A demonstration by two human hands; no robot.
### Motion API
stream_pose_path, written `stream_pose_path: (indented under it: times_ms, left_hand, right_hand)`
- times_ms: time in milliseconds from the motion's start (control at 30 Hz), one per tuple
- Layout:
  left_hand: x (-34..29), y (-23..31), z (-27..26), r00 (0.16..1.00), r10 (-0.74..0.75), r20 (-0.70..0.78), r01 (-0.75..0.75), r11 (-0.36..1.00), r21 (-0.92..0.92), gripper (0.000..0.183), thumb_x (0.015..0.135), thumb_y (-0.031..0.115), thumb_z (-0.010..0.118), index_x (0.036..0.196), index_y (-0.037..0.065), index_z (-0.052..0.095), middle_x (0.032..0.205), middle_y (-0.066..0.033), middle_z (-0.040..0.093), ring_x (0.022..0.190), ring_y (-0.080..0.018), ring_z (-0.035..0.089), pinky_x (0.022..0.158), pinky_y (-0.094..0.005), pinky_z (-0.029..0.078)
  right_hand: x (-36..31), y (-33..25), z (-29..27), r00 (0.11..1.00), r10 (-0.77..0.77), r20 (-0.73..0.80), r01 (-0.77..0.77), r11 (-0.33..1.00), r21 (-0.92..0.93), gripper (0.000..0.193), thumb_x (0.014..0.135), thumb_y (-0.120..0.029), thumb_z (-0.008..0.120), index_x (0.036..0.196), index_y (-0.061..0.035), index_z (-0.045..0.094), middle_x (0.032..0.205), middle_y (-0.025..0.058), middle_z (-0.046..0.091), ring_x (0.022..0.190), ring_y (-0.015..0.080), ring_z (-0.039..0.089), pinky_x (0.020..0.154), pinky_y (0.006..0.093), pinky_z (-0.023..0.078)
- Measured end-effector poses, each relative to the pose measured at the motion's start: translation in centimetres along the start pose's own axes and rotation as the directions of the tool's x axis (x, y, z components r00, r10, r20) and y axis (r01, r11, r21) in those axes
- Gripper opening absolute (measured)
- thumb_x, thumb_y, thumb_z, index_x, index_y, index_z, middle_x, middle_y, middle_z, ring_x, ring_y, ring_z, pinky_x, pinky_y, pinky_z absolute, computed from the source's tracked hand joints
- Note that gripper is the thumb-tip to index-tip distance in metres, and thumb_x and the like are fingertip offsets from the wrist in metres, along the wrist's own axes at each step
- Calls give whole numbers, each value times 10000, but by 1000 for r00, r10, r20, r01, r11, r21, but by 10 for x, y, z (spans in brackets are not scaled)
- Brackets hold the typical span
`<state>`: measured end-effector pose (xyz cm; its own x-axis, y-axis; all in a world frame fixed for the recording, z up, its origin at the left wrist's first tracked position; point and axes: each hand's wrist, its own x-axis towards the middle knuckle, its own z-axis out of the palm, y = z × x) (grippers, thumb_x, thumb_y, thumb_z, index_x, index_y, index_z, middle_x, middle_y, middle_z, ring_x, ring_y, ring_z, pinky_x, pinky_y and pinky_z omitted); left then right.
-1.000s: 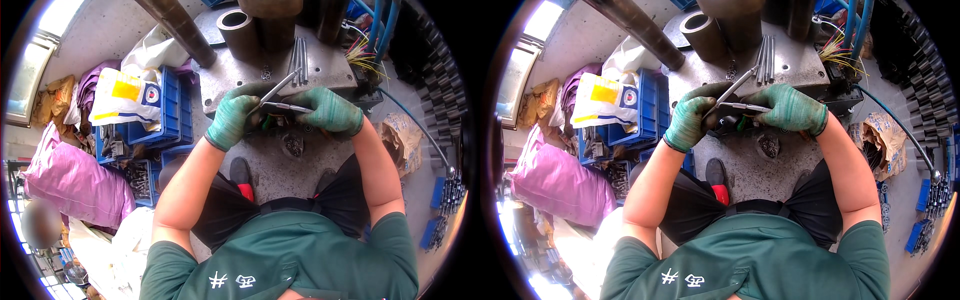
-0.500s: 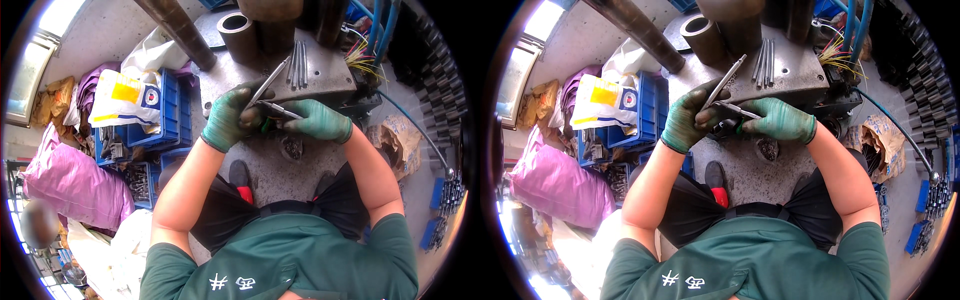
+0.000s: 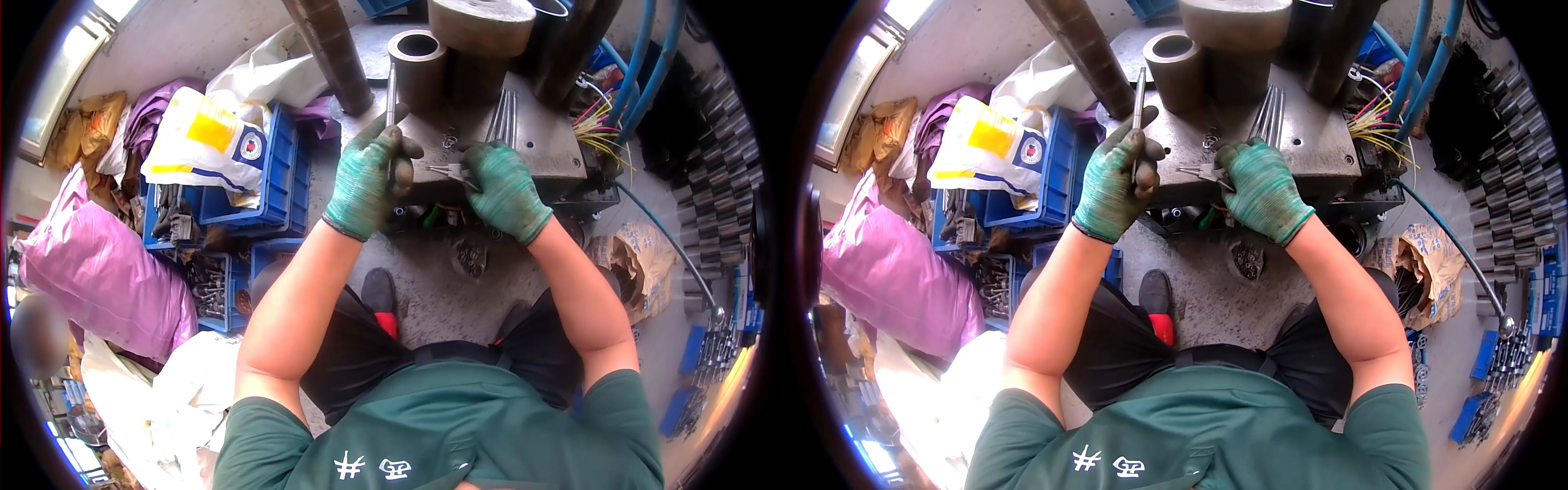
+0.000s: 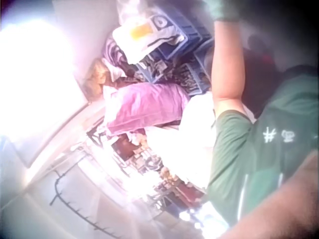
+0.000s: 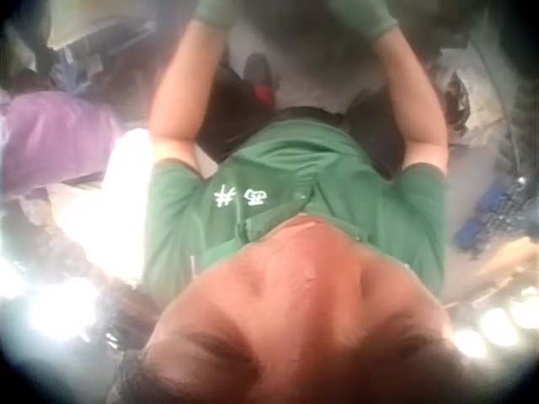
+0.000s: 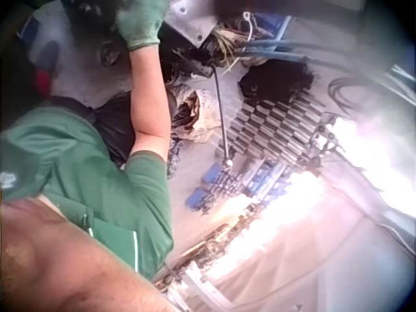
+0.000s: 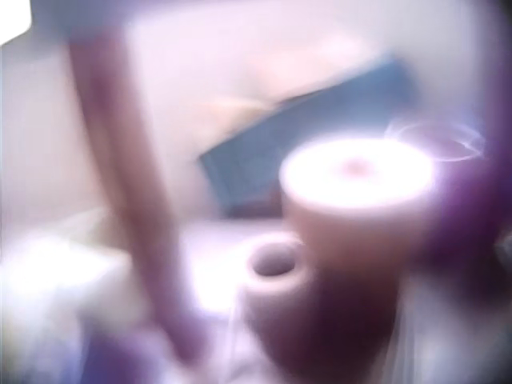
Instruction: The person installs retaining rings onto metal rods using pliers and places the assembled rods onto the workbench.
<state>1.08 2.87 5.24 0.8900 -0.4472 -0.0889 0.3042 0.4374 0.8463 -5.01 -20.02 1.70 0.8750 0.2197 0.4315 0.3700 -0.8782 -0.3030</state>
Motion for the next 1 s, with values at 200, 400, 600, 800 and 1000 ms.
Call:
stream_pose_path:
  times_ms: [200, 400, 600, 800, 1000]
  left_hand:
    - [1, 2, -8, 1000, -9, -21, 7, 995, -95, 279, 1043, 144, 595, 1298, 38, 559, 902, -107, 682, 684, -146, 639, 600, -275, 505]
    - [15, -1, -14, 992, 28, -123, -3, 980, 199, 340, 873, -7, 605, 1211, 25, 597, 974, -109, 716, 835, -192, 704, 722, -334, 545]
    - [38, -37, -16, 976, 214, -23, -90, 500, 861, 270, 901, 111, 700, 1158, 44, 752, 1026, -134, 761, 906, -216, 725, 861, -335, 573]
    - [50, -44, 6, 955, 242, 173, -209, 129, 969, 283, 890, 133, 717, 1169, 100, 751, 1196, -173, 679, 1098, -397, 670, 968, -467, 542]
    - [67, -51, 1, 945, 234, 230, -243, 27, 970, 264, 905, 124, 732, 1160, 56, 736, 1184, -203, 669, 1101, -422, 652, 962, -474, 528]
  right_hand:
    - [7, -11, 12, 997, -5, 71, 17, 987, -161, 263, 766, -202, 766, 983, -75, 689, 944, 114, 699, 965, 332, 651, 859, 469, 536]
    - [-3, -12, 10, 999, -41, -27, 37, 991, -132, 238, 725, -147, 778, 925, -68, 675, 932, 120, 691, 942, 349, 650, 833, 471, 540]
    - [-8, -11, 7, 999, -20, -25, 18, 997, -81, 233, 764, -114, 773, 970, -49, 684, 991, 152, 701, 958, 356, 653, 848, 467, 543]
    - [-31, 5, -2, 937, 316, -150, -194, 827, 527, 278, 868, -19, 743, 1132, -31, 656, 975, 81, 674, 936, 212, 639, 827, 350, 525]
    - [-34, 13, -34, 857, 516, 11, -263, 420, 869, 203, 952, -14, 675, 1153, -43, 662, 1057, 16, 677, 953, 105, 608, 867, 255, 505]
